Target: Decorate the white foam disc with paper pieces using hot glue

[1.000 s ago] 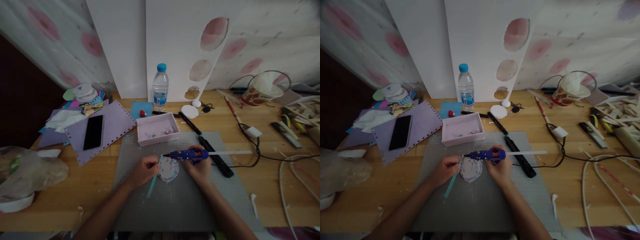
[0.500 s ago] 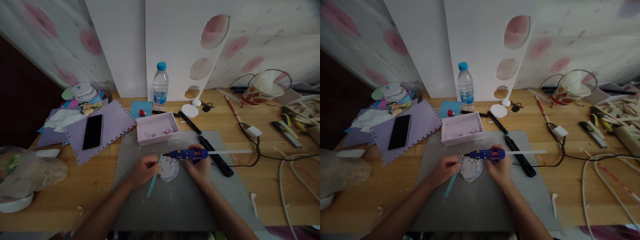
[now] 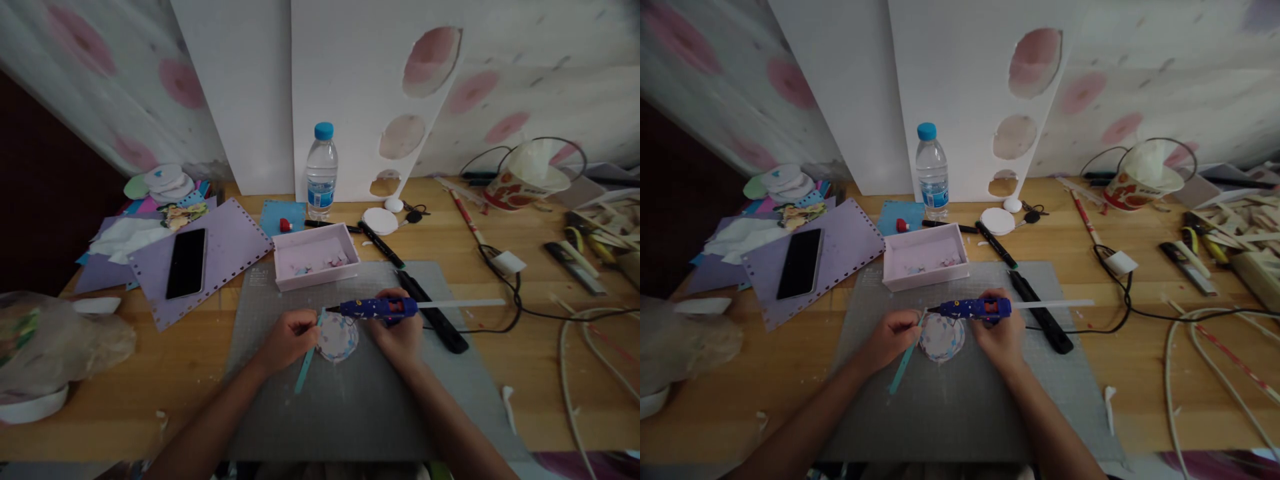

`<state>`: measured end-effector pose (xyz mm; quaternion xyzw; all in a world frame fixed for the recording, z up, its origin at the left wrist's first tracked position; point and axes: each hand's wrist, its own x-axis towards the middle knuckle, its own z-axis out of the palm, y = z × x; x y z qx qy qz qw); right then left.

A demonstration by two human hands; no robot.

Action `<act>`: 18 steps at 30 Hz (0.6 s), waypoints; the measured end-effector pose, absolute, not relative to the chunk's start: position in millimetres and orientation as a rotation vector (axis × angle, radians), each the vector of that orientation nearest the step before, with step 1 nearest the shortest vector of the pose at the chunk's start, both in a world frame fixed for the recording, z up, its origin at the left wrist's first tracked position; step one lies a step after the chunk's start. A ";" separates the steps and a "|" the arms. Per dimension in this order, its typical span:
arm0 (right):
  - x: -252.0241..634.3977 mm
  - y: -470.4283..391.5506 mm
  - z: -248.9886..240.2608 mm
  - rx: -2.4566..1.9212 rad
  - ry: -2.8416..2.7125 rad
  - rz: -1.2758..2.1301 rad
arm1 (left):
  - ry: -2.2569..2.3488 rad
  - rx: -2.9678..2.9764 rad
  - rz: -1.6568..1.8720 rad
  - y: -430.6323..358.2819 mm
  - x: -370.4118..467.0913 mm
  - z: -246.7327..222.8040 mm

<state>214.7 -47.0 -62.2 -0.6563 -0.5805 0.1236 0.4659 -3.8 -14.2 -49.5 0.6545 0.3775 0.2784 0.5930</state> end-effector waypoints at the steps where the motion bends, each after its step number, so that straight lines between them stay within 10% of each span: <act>1: 214.8 -47.2 -62.6 -1.614 -1.420 0.306 | 0.877 1.523 0.647 -14.3 -4.0 -49.9; 18: 215.6 -47.4 -68.6 -1.640 -1.397 0.331 | 0.871 1.520 0.644 -13.4 -3.6 -49.4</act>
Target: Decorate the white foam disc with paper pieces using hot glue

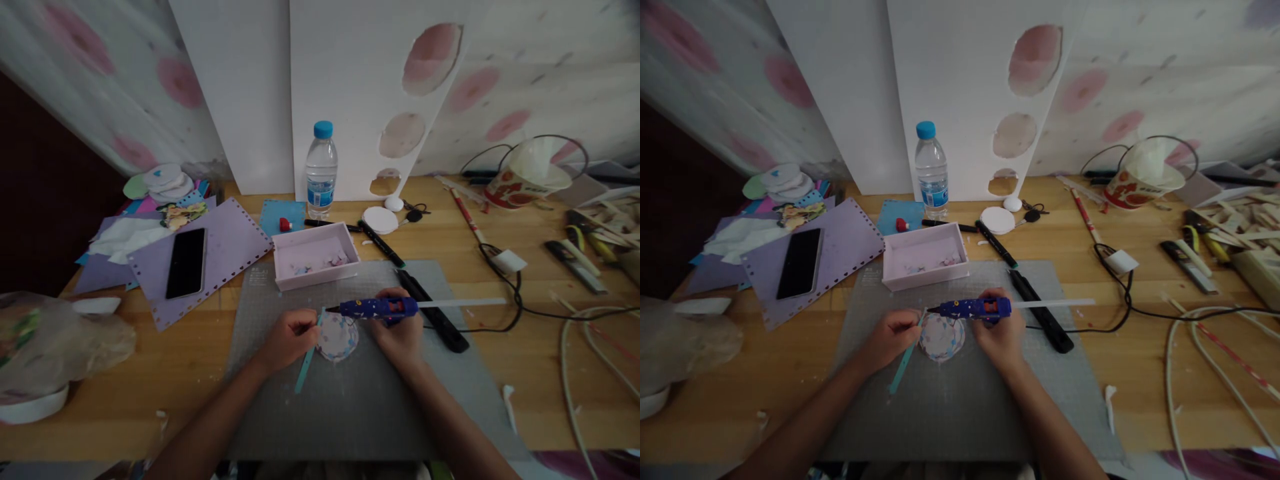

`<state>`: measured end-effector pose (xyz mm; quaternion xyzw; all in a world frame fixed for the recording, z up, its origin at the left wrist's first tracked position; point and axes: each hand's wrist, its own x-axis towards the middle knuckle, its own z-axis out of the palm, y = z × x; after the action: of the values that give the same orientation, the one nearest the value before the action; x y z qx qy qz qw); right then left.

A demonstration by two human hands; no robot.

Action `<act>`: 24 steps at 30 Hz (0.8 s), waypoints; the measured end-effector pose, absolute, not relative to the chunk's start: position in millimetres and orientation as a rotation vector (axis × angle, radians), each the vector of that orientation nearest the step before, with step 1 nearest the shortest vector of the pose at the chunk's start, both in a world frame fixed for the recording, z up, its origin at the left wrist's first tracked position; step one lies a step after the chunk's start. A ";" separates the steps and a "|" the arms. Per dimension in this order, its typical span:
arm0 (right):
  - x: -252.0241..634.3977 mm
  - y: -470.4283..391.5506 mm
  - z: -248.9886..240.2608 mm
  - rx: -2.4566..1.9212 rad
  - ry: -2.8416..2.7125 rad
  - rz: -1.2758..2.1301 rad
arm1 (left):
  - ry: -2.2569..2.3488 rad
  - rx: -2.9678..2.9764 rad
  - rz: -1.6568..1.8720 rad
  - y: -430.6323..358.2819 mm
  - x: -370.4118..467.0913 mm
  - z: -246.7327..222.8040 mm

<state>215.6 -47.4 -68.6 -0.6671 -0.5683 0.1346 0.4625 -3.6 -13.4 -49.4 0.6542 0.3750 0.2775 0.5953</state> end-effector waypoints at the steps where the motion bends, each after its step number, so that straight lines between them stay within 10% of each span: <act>1: 215.4 -47.4 -68.4 -1.644 -1.399 0.326 | 0.869 1.520 0.645 -13.6 -3.7 -49.2; 24: 217.2 -49.8 -69.3 -1.729 -1.439 0.191 | 0.864 1.517 0.650 -14.2 -5.8 -52.9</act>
<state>217.2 -49.8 -69.3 -0.6921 -0.5762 0.0764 0.4279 -5.8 -14.2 -52.9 0.6534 0.3723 0.2801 0.5967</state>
